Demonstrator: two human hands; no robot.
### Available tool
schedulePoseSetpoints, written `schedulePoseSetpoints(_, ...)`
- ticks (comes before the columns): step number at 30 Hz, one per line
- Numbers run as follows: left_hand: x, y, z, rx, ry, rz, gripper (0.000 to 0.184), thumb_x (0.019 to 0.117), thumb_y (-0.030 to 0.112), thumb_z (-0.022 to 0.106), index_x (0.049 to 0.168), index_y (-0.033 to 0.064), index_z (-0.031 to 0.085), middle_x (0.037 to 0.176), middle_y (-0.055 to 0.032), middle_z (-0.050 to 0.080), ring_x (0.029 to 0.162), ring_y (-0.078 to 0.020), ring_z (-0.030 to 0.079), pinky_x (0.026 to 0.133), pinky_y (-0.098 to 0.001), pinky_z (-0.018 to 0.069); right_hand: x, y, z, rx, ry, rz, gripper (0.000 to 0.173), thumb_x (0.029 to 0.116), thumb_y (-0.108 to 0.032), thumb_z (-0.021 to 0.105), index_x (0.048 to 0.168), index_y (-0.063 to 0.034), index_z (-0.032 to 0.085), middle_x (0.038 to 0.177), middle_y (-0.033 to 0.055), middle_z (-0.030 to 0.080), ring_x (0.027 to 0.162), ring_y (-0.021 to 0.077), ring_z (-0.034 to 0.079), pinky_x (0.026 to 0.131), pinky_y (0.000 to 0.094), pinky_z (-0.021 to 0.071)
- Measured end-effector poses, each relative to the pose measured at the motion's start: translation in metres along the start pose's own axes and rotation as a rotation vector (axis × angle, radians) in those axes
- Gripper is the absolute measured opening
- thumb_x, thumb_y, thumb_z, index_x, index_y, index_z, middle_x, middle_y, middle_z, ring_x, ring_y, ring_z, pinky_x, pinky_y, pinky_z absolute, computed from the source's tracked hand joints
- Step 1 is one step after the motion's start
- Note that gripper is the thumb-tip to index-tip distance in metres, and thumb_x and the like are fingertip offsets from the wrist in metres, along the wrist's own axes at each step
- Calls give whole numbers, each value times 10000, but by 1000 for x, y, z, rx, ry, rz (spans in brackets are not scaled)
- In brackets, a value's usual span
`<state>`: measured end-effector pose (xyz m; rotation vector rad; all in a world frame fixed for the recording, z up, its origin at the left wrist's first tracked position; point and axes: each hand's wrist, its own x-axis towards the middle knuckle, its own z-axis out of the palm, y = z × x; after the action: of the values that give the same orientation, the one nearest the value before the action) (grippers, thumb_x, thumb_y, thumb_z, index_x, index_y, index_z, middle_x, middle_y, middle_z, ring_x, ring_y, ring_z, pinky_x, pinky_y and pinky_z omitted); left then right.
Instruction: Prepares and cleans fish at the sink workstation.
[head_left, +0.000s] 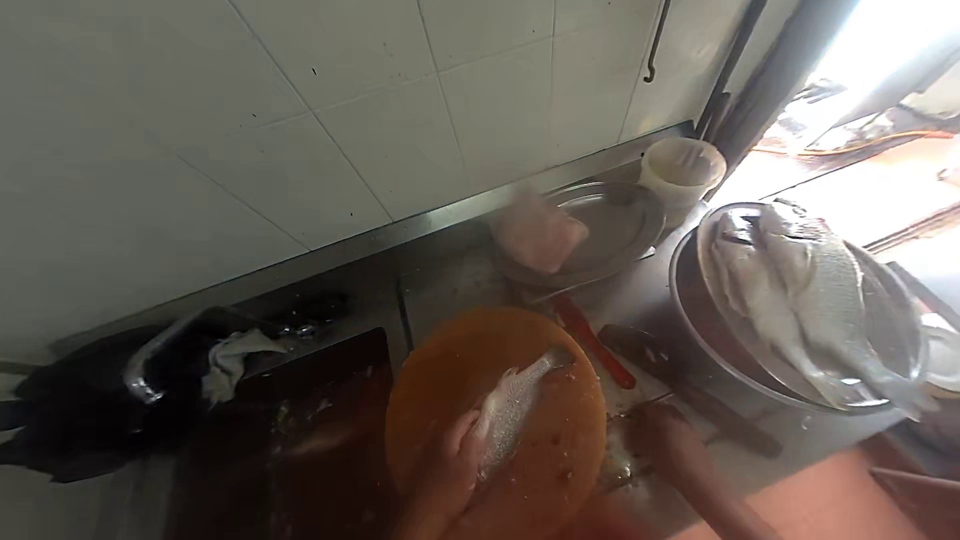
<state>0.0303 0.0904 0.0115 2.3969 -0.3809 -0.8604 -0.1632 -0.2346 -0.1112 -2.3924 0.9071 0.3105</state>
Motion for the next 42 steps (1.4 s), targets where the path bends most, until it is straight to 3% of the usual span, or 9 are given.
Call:
schedulePoseSetpoints(3, 18, 53, 14, 242, -18, -158, 596, 1019, 545, 498, 1408, 102, 584, 1299, -142, 664, 1208, -299, 641, 1048, -556, 492, 0, 0, -28, 299, -98, 27, 331, 1041, -243, 452, 1197, -71, 687, 1064, 148, 711, 972, 288, 697, 866, 539, 560)
schedulePoseSetpoints(6, 29, 68, 41, 407, 74, -142, 583, 983, 499, 597, 1378, 70, 572, 1308, -147, 647, 1201, -314, 640, 1023, -533, 510, 4, -34, -64, 424, -251, -187, 343, 1091, -279, 409, 1296, -117, 631, 958, 93, 692, 753, 216, 692, 688, 455, 610)
schedulePoseSetpoints(11, 19, 61, 58, 330, 95, -77, 537, 983, 509, 611, 1311, 84, 612, 1178, -138, 696, 1109, -297, 682, 980, -514, 542, 27, -126, -90, -45, -289, -392, 343, 1079, -371, 436, 1107, -123, 671, 975, 125, 708, 961, 325, 704, 833, 573, 562)
schedulePoseSetpoints(16, 0, 68, 74, 392, 125, -101, 531, 993, 509, 566, 1318, 91, 605, 1168, -128, 699, 1100, -293, 685, 962, -515, 550, 5, -167, -74, -353, -373, -472, 251, 1025, -156, 498, 1195, -19, 620, 1129, 231, 676, 1047, 443, 683, 821, 638, 567)
schedulePoseSetpoints(24, 5, 72, 73, 399, 84, -167, 572, 1007, 504, 558, 1389, 77, 555, 1256, -154, 671, 1179, -315, 655, 1000, -522, 524, -2, -165, -77, -383, -424, -457, 290, 1036, -152, 491, 1266, -14, 601, 1160, 243, 668, 1059, 455, 678, 835, 645, 564)
schedulePoseSetpoints(28, 1, 69, 75, 374, 97, -172, 547, 1005, 490, 549, 1364, 77, 564, 1231, -147, 678, 1152, -315, 666, 983, -523, 535, 22, -154, -75, -364, -306, -380, 294, 1056, -280, 489, 1160, -78, 675, 1084, 188, 711, 1022, 405, 702, 825, 617, 568)
schedulePoseSetpoints(32, 0, 65, 77, 379, 127, -147, 591, 1003, 504, 552, 1369, 40, 565, 1228, -166, 678, 1157, -322, 663, 990, -520, 532, -22, -176, -67, -398, -433, -489, 248, 1037, -150, 490, 1207, -18, 613, 1115, 229, 678, 1034, 432, 690, 816, 615, 574)
schedulePoseSetpoints(37, -2, 68, 80, 368, 146, -180, 560, 1008, 492, 552, 1356, 53, 565, 1202, -160, 684, 1139, -315, 673, 978, -515, 540, 8, -161, -65, -333, -303, -353, 291, 1055, -284, 485, 1165, -88, 669, 1075, 172, 718, 1026, 384, 708, 836, 594, 572)
schedulePoseSetpoints(42, -5, 61, 85, 428, 188, -104, 550, 996, 474, 547, 1317, 28, 584, 1156, -159, 688, 1086, -305, 686, 926, -495, 561, -33, -174, -67, -304, -426, -526, 280, 1069, -225, 456, 1185, -43, 635, 1077, 216, 693, 1016, 426, 698, 811, 626, 573)
